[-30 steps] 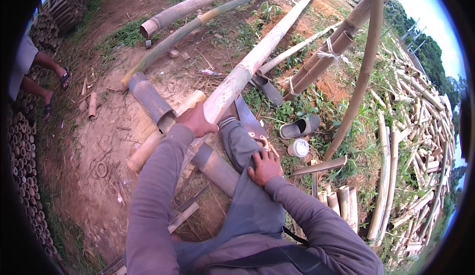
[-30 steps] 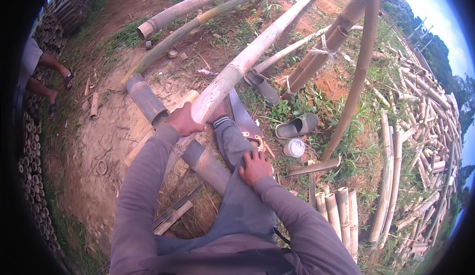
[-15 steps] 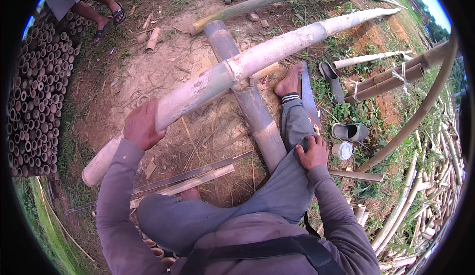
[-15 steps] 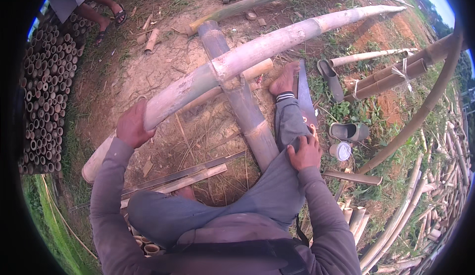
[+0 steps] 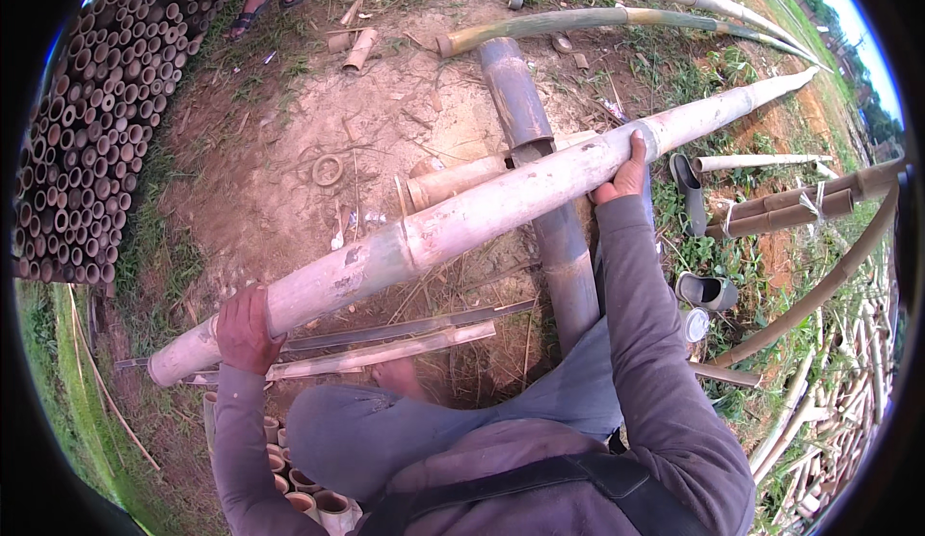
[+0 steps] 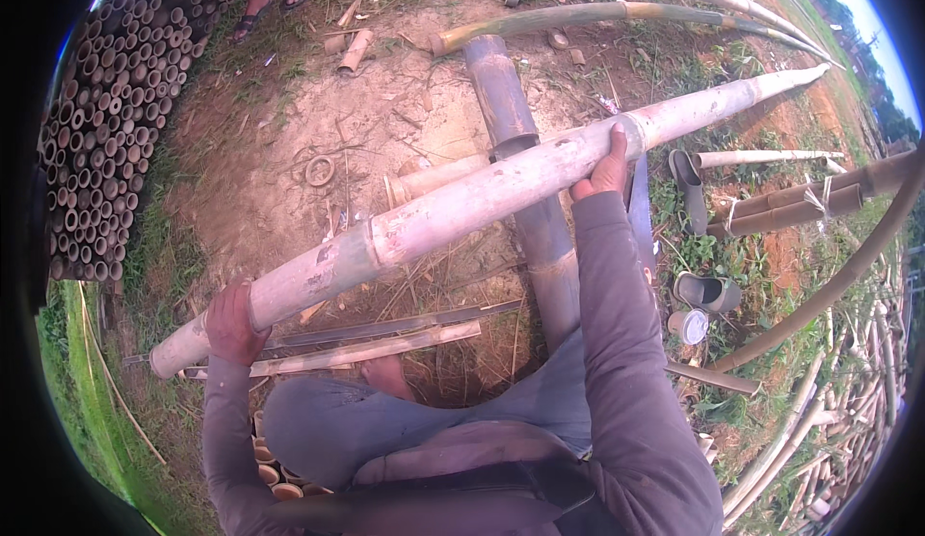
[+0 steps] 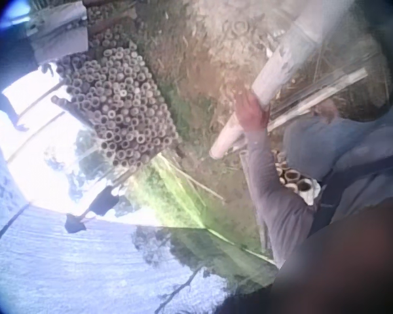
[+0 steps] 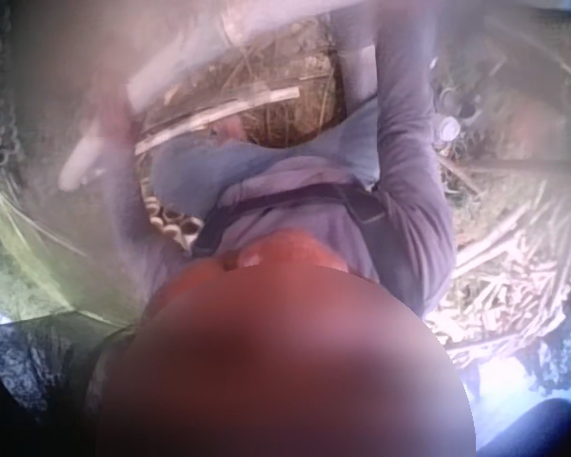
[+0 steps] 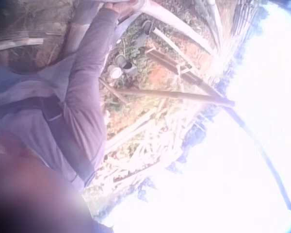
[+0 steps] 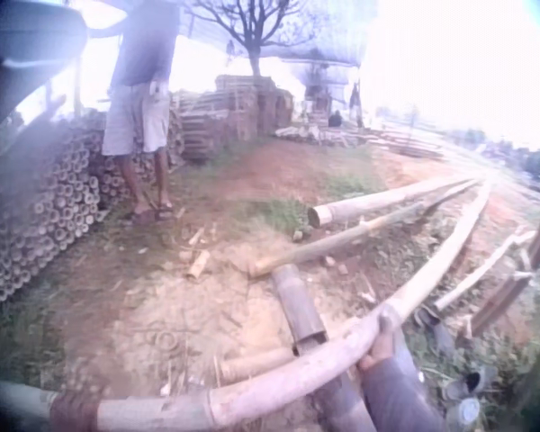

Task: The person sits on the ground and uses a hand saw to cut a long bamboo pole into shorter sections. They position the pole between their legs and saw through it repeatedly.

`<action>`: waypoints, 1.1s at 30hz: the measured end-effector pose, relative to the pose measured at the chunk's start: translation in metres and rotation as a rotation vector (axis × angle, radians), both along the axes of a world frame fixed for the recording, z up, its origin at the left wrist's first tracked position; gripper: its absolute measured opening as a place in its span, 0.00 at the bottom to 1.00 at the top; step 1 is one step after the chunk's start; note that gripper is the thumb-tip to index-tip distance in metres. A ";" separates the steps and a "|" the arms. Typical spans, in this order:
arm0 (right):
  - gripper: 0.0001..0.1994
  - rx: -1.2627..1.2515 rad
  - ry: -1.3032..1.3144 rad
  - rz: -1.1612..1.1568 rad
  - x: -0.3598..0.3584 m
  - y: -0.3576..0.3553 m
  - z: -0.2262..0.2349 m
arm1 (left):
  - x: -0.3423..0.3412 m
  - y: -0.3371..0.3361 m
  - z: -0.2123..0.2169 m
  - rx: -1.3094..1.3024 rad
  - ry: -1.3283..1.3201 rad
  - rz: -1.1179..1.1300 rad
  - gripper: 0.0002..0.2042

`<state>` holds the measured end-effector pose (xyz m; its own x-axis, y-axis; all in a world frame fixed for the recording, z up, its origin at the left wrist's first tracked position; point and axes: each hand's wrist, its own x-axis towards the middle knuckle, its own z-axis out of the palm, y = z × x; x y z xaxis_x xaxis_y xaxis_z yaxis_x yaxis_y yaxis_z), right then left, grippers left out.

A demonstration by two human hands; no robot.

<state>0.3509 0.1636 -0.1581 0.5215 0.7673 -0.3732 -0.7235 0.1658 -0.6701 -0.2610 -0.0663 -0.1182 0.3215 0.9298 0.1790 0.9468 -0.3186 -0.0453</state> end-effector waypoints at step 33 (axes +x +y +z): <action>0.36 0.135 -0.047 0.203 0.059 -0.040 0.008 | -0.112 -0.083 -0.093 0.758 -2.433 0.117 0.51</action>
<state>0.4097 0.1233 -0.1499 0.3656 0.8996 -0.2390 -0.7197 0.1104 -0.6854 -0.3735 -0.1492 -0.2117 -0.8118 0.5735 0.1101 -0.4373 -0.7220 0.5362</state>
